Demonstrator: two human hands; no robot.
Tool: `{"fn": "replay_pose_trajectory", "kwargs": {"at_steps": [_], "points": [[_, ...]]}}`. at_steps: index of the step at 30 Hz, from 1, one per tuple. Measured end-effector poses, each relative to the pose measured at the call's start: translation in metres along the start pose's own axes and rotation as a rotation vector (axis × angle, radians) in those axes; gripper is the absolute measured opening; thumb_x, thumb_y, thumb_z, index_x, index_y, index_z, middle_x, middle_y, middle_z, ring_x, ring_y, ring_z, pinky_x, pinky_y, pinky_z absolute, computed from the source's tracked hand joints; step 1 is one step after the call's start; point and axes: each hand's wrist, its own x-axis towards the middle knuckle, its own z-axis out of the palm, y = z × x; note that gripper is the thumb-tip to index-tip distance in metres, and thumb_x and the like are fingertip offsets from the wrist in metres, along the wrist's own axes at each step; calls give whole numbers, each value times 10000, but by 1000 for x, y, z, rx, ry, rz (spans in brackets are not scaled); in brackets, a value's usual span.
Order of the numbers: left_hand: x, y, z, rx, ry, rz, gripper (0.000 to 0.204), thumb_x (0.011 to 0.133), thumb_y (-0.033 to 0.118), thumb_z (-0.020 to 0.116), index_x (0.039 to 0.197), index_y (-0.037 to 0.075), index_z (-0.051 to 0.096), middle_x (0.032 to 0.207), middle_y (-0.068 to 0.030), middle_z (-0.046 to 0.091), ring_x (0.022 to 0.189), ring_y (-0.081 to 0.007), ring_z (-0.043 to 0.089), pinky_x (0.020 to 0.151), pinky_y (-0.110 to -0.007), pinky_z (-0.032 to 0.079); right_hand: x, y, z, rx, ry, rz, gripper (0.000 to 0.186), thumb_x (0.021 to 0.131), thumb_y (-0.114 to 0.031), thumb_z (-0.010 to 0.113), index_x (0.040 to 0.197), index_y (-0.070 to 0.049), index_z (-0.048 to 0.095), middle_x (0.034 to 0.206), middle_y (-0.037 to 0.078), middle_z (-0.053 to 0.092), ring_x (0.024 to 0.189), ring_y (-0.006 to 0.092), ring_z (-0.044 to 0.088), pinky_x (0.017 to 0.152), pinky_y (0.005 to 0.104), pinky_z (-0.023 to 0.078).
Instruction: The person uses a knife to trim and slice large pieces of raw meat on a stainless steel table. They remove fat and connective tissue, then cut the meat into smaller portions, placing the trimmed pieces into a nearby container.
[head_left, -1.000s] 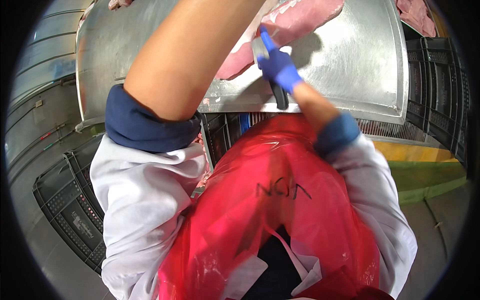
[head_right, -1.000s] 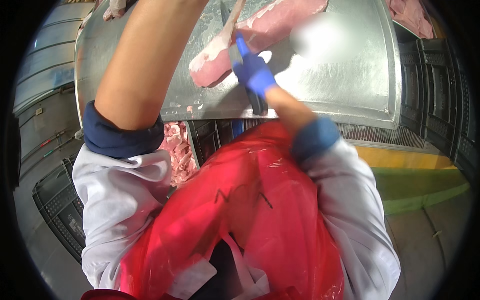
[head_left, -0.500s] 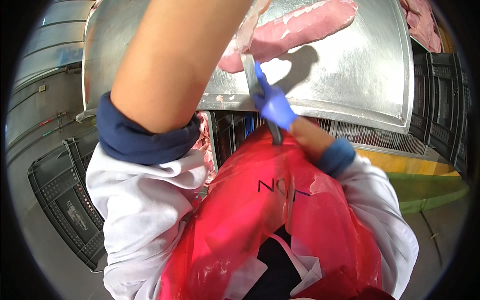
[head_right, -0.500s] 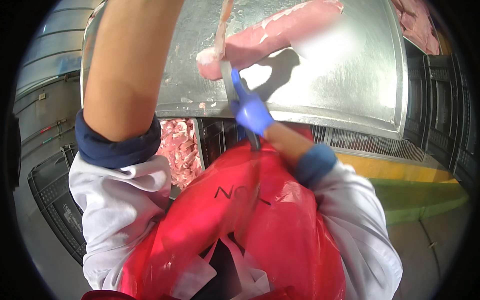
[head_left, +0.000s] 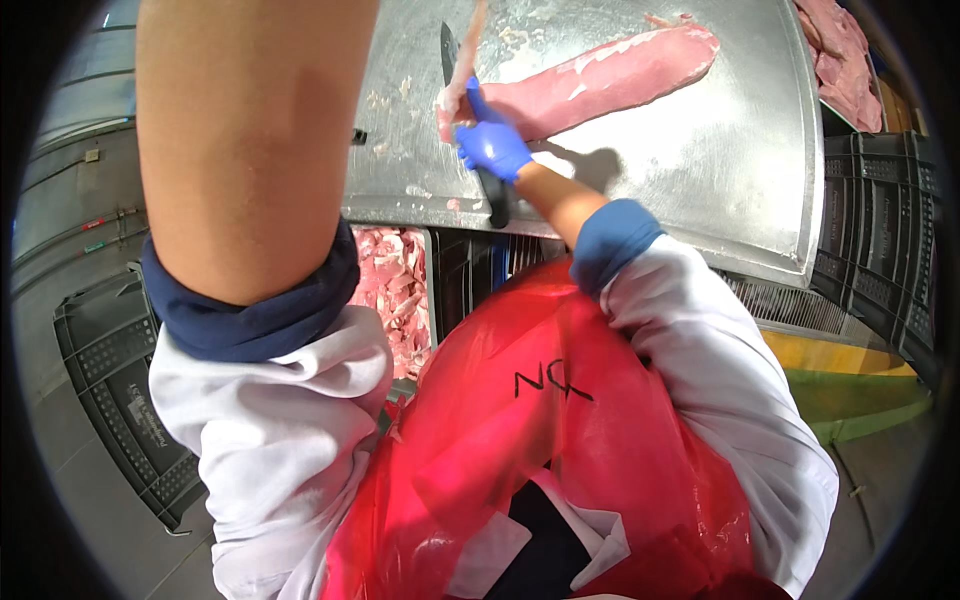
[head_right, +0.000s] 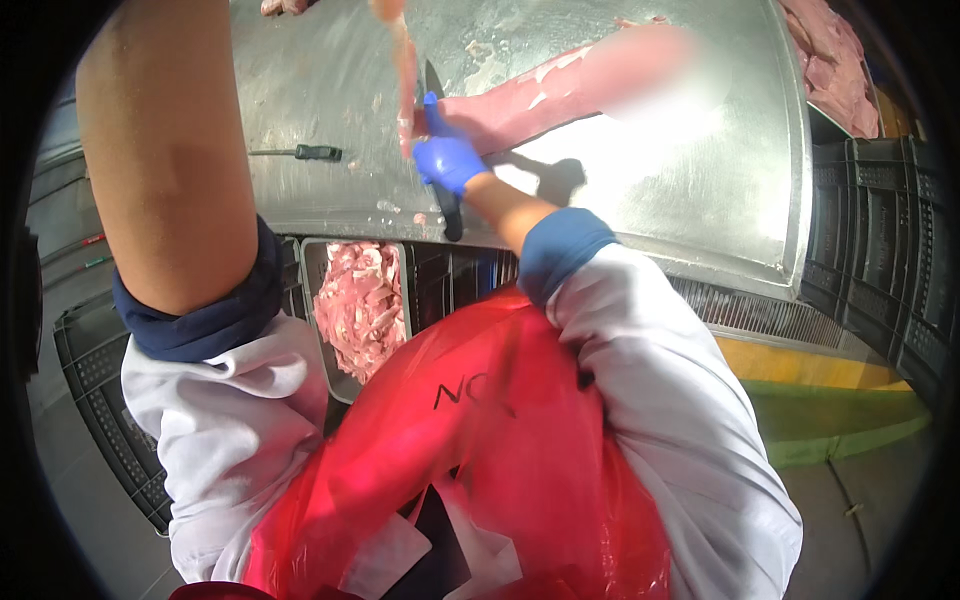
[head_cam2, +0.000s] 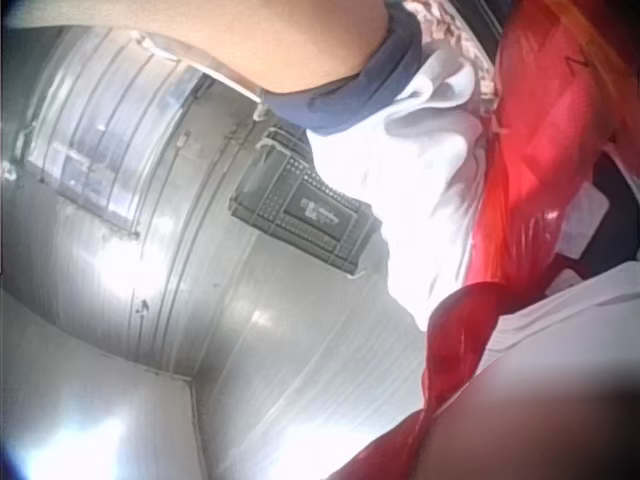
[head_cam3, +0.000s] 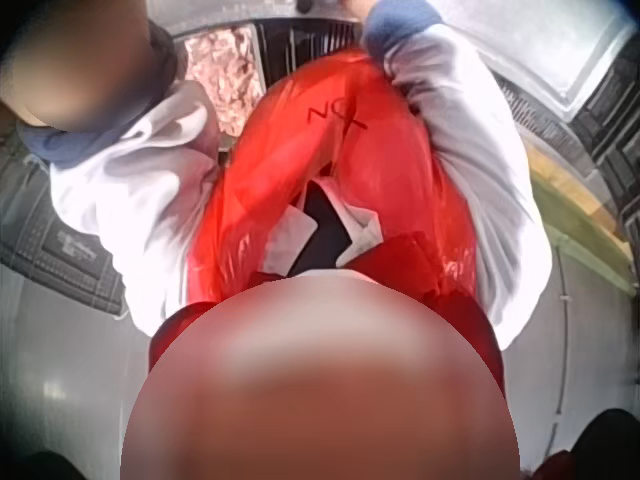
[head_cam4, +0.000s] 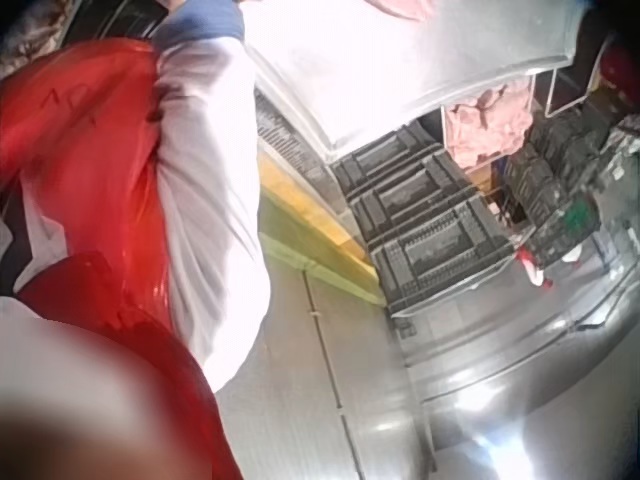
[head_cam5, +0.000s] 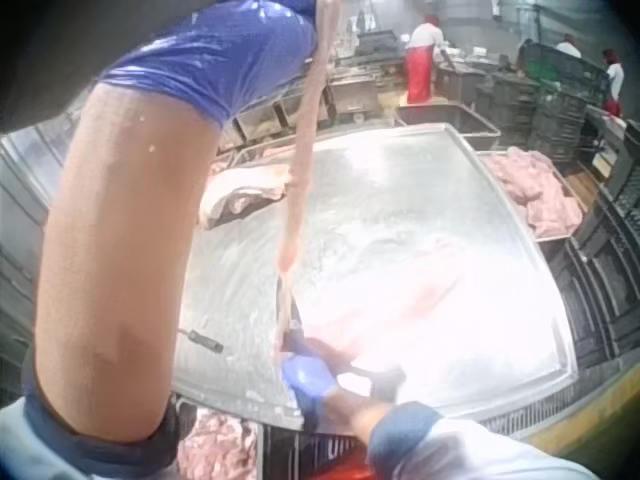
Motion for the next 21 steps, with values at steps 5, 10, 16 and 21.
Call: {"fn": "replay_pose_trajectory", "kwargs": {"at_steps": [5,10,16,21], "points": [[15,13,8,373,-5,-17,642,781,363,666,1272,52,394,1179,-171,415,1052,-288,420,870,-373,346,-66,-59,13,164,-250,181,716,934,-85,554,1574,-143,239,913,98,622,683,150,592,616,322,524],[71,18,35,841,-70,41,759,760,434,695,1337,56,378,1267,-198,408,1144,-318,414,944,-399,346,-50,-96,-50,219,-420,211,825,937,-48,513,1615,-243,85,883,80,577,632,122,537,547,274,488],[139,-14,18,1422,-101,115,901,736,519,731,1416,61,360,1372,-229,400,1254,-355,406,1032,-429,346,-90,-75,-162,290,-32,125,820,937,-67,574,1611,-219,132,1018,109,613,677,131,601,523,268,512],[81,-113,-99,1882,-259,-253,1019,715,590,761,1482,65,344,1460,-256,393,1346,-386,400,1106,-454,346,-94,-44,-294,115,359,223,842,885,-58,563,1606,-232,166,955,120,650,624,139,627,508,281,533]]}}
